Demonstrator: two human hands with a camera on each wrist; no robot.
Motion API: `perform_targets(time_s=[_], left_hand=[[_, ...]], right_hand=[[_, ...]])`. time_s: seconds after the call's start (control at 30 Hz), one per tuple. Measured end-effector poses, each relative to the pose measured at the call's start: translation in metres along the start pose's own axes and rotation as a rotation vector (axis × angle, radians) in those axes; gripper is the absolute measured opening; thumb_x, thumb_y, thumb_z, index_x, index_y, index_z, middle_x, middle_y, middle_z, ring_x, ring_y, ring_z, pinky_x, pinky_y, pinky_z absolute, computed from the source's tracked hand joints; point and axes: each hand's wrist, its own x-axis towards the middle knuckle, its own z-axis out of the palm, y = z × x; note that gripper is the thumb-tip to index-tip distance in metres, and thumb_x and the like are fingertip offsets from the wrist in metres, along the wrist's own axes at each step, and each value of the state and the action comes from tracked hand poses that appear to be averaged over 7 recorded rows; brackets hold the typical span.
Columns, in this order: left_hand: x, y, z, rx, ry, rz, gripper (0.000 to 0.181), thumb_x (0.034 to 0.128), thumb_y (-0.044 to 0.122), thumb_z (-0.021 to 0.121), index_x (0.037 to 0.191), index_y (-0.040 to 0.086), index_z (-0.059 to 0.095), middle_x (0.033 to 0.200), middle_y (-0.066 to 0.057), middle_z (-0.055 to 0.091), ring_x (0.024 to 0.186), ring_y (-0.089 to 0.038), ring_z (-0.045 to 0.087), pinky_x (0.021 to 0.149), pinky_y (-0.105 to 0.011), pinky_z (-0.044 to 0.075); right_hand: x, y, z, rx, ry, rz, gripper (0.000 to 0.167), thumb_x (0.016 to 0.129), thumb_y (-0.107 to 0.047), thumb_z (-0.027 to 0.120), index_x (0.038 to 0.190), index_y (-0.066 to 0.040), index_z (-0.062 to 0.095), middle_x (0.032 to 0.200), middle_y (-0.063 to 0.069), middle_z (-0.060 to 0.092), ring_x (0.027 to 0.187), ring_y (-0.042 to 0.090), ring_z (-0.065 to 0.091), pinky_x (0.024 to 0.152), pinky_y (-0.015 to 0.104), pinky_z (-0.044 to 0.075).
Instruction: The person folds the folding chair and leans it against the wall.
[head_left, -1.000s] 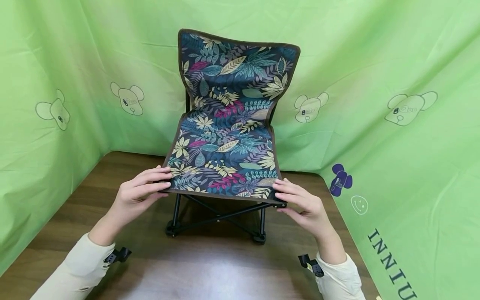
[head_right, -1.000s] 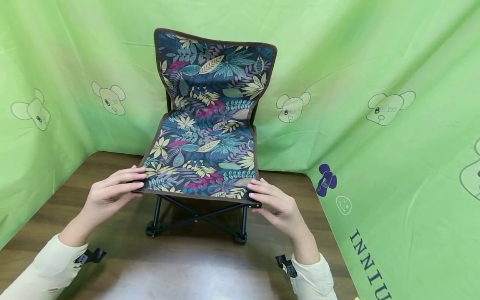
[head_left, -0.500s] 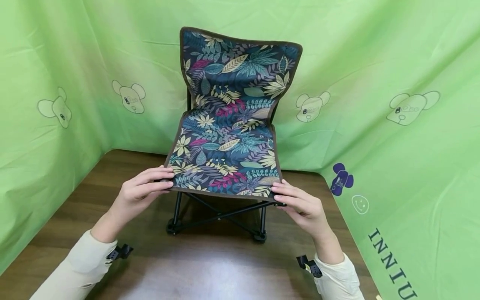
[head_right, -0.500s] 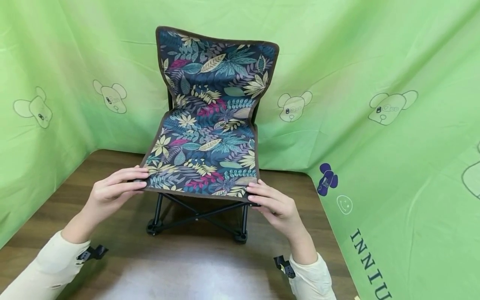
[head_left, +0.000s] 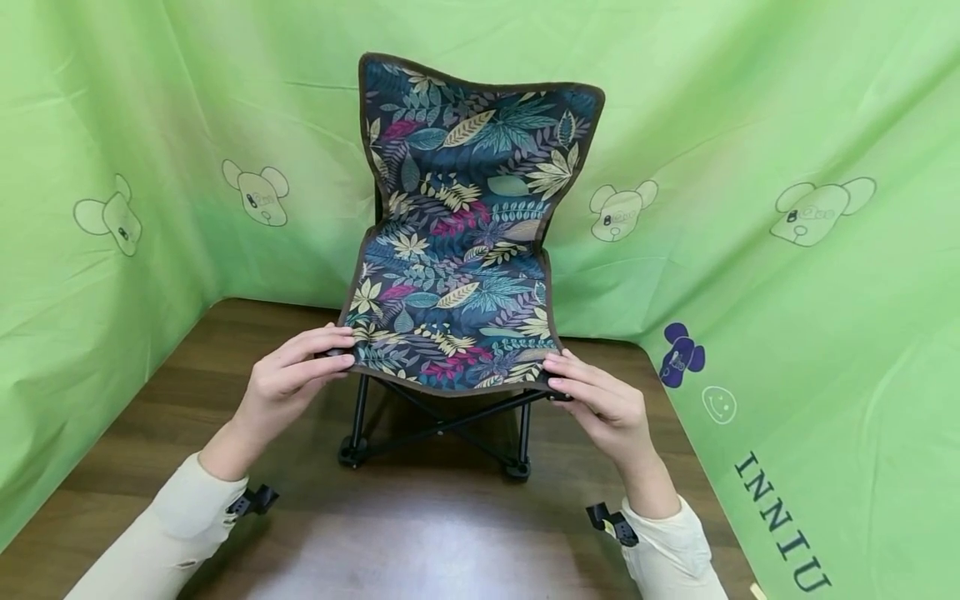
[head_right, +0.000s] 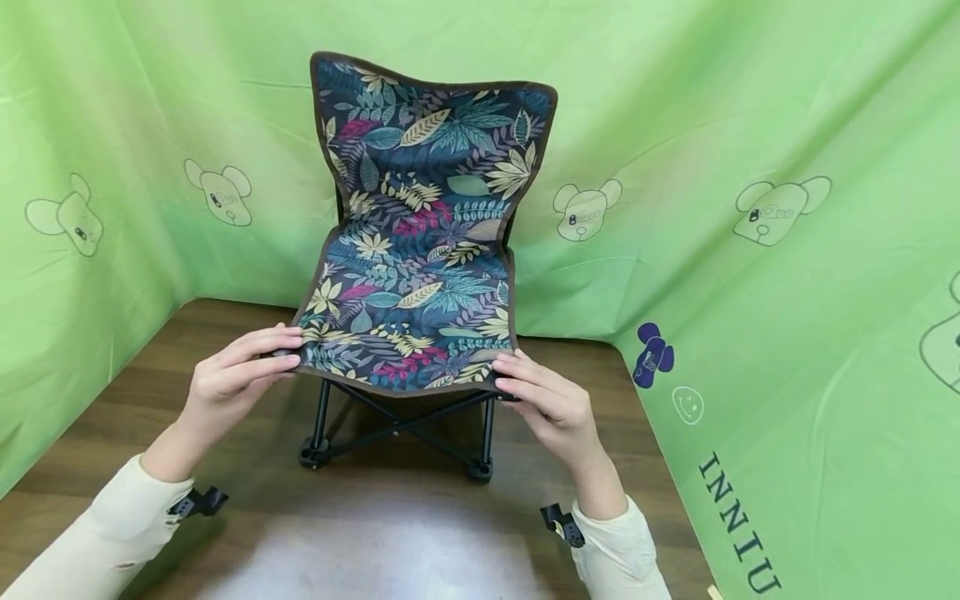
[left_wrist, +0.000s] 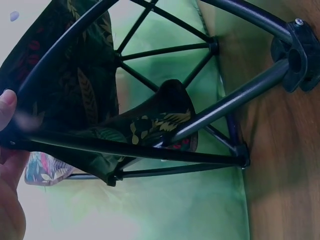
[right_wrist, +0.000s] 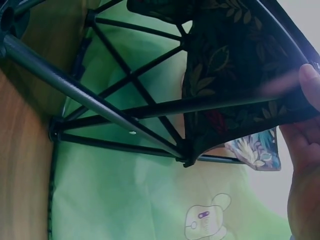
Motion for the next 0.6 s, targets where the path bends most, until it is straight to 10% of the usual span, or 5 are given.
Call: perform_targets(time_s=[0.6], left_hand=[[0.014, -0.003, 0.008, 0.080, 0.024, 0.040, 0.020, 0.0973, 0.011, 0.069, 0.095, -0.005, 0.079, 0.102, -0.029, 0.073, 0.104, -0.042, 0.069, 0.104, -0.050, 0.052]], right_hand=[[0.019, 0.004, 0.004, -0.066, 0.024, -0.049, 0.016, 0.088, 0.008, 0.074, 0.096, 0.022, 0.071, 0.110, 0.038, 0.069, 0.118, 0.042, 0.067, 0.105, 0.046, 0.052]])
